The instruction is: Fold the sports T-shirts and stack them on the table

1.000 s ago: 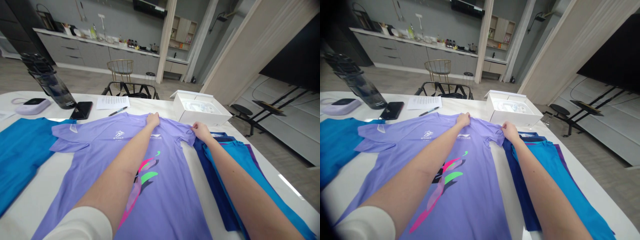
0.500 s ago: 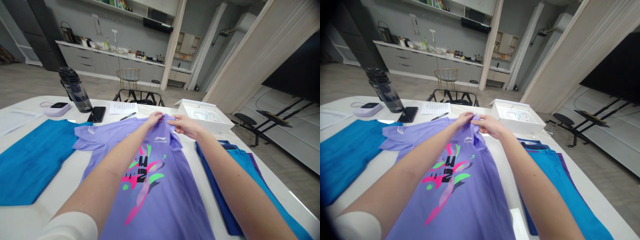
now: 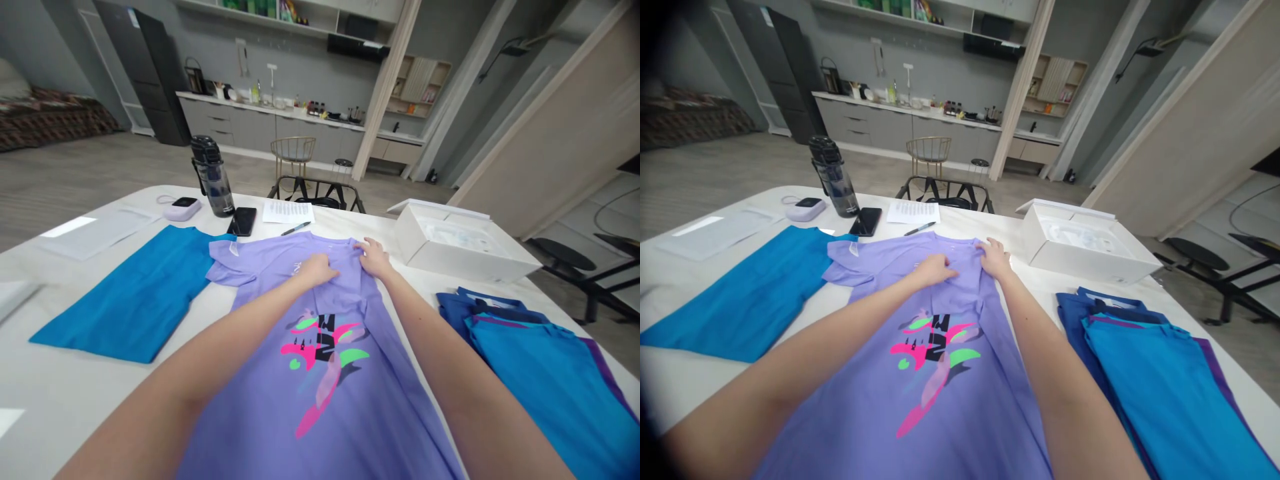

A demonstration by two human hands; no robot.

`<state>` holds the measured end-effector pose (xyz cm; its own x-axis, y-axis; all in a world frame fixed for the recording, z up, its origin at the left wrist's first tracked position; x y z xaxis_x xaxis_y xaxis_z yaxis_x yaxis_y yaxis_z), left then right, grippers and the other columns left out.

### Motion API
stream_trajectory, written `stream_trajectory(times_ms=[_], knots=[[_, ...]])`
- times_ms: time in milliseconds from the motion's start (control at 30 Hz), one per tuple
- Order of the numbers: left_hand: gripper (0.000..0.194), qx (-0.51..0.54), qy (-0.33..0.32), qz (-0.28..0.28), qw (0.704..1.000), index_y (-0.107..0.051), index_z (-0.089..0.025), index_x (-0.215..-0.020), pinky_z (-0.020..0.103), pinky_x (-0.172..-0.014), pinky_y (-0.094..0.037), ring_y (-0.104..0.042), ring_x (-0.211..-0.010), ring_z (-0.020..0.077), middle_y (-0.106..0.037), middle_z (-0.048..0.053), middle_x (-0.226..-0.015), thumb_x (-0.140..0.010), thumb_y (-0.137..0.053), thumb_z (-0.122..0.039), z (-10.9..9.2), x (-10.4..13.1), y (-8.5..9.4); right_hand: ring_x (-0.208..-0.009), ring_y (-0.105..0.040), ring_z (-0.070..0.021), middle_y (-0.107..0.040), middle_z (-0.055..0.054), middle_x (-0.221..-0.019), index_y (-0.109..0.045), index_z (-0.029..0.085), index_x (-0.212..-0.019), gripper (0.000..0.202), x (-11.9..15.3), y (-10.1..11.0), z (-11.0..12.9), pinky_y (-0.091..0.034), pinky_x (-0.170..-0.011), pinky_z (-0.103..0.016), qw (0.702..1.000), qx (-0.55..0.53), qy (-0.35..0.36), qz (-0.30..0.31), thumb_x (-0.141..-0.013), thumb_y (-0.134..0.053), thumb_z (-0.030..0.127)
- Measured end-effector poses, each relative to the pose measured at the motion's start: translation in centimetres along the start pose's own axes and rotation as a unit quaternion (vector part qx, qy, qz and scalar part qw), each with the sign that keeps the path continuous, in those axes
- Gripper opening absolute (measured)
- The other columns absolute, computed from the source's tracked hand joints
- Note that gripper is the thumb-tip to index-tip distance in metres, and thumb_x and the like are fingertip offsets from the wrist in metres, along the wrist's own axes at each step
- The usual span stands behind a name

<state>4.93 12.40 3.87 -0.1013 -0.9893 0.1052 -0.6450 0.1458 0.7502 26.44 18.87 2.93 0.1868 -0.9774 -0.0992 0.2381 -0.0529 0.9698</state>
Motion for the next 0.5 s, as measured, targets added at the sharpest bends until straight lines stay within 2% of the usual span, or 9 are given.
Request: stream_trajectory(times_ms=[67, 133, 200, 267, 333, 400, 500], knots=[[0.014, -0.036, -0.024, -0.015, 0.999, -0.068, -0.018, -0.087, 0.042, -0.088, -0.051, -0.07, -0.099, 0.0325, -0.074, 0.014, -0.096, -0.082, -0.066, -0.03, -0.1, 0.7, 0.0, -0.136, -0.043, -0.0345, -0.05, -0.012, -0.146, -0.073, 0.026, -0.11, 0.027, -0.3, 0.1, -0.4, -0.044, -0.103, -0.058, 1.0, -0.013, -0.003, -0.026, -0.091, -0.054, 0.027], [0.012, -0.003, -0.066, -0.042, 0.997, -0.067, -0.02, -0.09, 0.039, -0.089, -0.051, -0.069, -0.097, 0.0274, -0.073, 0.01, -0.094, -0.087, -0.056, -0.025, -0.5, 1.1, 0.5, -0.126, -0.051, -0.0316, -0.059, -0.013, -0.131, -0.073, 0.021, -0.098, 0.02, -0.7, 0.6, -0.9, -0.045, -0.103, -0.051, 0.997, -0.044, -0.005, -0.062, -0.09, -0.057, 0.031], [0.014, 0.072, -0.122, -0.075, 0.987, -0.066, -0.021, -0.093, 0.036, -0.089, -0.051, -0.068, -0.094, 0.0234, -0.072, 0.005, -0.092, -0.09, -0.054, -0.027, -1.2, 1.0, 1.6, -0.115, -0.057, -0.0283, -0.065, -0.013, -0.117, -0.072, 0.018, -0.093, 0.021, -1.2, 1.5, -1.6, -0.045, -0.102, -0.045, 0.99, -0.088, -0.014, -0.11, -0.09, -0.057, 0.033], [0.014, 0.186, -0.139, -0.091, 0.968, -0.067, -0.02, -0.091, 0.034, -0.086, -0.052, -0.067, -0.09, 0.0215, -0.071, 0.002, -0.087, -0.088, -0.058, -0.03, -1.6, 0.2, 2.9, -0.103, -0.06, -0.0256, -0.067, -0.013, -0.106, -0.071, 0.016, -0.091, 0.027, -1.9, 2.5, -2.1, -0.047, -0.097, -0.04, 0.979, -0.139, -0.043, -0.144, -0.092, -0.055, 0.038], [0.015, 0.302, -0.09, -0.08, 0.946, -0.069, -0.018, -0.09, 0.033, -0.081, -0.053, -0.068, -0.084, 0.0213, -0.071, 0.003, -0.082, -0.086, -0.063, -0.031, -1.2, -1.4, 3.9, -0.093, -0.061, -0.0237, -0.069, -0.012, -0.1, -0.07, 0.016, -0.091, 0.032, -2.7, 3.2, -2.2, -0.048, -0.091, -0.037, 0.97, -0.174, -0.077, -0.152, -0.093, -0.052, 0.042], [0.018, 0.387, -0.008, -0.056, 0.921, -0.069, -0.016, -0.091, 0.035, -0.076, -0.054, -0.069, -0.078, 0.0227, -0.071, 0.005, -0.079, -0.083, -0.068, -0.032, 0.2, -3.3, 4.4, -0.091, -0.061, -0.0234, -0.069, -0.011, -0.1, -0.07, 0.016, -0.092, 0.033, -3.5, 3.5, -1.8, -0.048, -0.09, -0.036, 0.968, -0.171, -0.094, -0.155, -0.093, -0.054, 0.044], [0.024, 0.401, 0.085, -0.061, 0.91, -0.068, -0.015, -0.093, 0.04, -0.079, -0.055, -0.07, -0.08, 0.026, -0.072, 0.009, -0.082, -0.078, -0.076, -0.032, 3.6, -5.4, 4.2, -0.1, -0.059, -0.025, -0.066, -0.012, -0.109, -0.071, 0.018, -0.093, 0.028, -4.4, 2.7, -0.7, -0.047, -0.093, -0.038, 0.976, -0.123, -0.1, -0.147, -0.091, -0.059, 0.043]])
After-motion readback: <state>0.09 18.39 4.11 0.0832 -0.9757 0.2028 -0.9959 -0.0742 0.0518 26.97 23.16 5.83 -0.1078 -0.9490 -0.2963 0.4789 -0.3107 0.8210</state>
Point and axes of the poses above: each hand's wrist, its own x-axis away from the middle knuckle, its own y-axis out of the back of the hand, z = x × y, the point moved 3 cm from there along -x, towards the middle knuckle
